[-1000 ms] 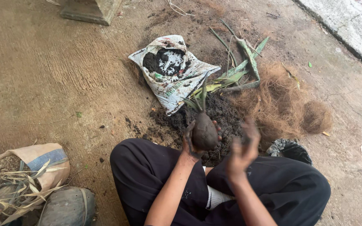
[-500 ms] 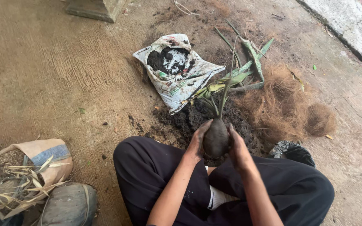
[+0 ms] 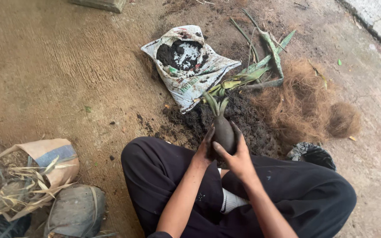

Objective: The person sits on the floor and repeatedly packs a dark soil mixture around a coconut seedling with a sprout. They use both hands to press and shape the soil into a compact ball around the base of the seedling.

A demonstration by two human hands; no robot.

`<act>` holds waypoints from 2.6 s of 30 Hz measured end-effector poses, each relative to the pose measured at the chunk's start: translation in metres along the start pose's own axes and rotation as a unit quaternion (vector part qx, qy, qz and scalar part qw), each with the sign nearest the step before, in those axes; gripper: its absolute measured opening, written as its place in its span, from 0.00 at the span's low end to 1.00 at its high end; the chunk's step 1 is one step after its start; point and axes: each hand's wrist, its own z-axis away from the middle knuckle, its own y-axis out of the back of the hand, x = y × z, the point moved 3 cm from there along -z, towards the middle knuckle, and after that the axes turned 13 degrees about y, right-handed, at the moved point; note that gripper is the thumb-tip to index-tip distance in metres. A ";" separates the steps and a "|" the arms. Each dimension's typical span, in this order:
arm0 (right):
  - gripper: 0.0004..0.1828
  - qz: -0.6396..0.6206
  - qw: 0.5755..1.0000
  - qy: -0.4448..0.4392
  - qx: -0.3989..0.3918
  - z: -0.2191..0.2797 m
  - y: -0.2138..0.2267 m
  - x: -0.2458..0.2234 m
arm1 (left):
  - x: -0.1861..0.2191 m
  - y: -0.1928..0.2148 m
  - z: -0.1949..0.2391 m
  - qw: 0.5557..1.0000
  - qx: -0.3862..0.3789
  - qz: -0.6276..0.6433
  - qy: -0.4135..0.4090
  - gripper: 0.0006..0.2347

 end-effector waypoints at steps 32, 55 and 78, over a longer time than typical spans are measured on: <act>0.31 -0.025 0.993 0.079 0.084 -0.001 0.017 0.030 | -0.034 0.031 -0.009 0.992 0.033 -0.124 -0.014 0.30; 0.41 -0.353 0.914 -0.099 0.175 -0.007 0.006 0.050 | -0.021 0.009 -0.011 0.990 0.072 -0.117 -0.032 0.30; 0.33 -0.195 0.974 -0.073 0.091 -0.014 0.029 0.056 | -0.017 -0.003 -0.011 0.998 0.009 0.049 -0.050 0.29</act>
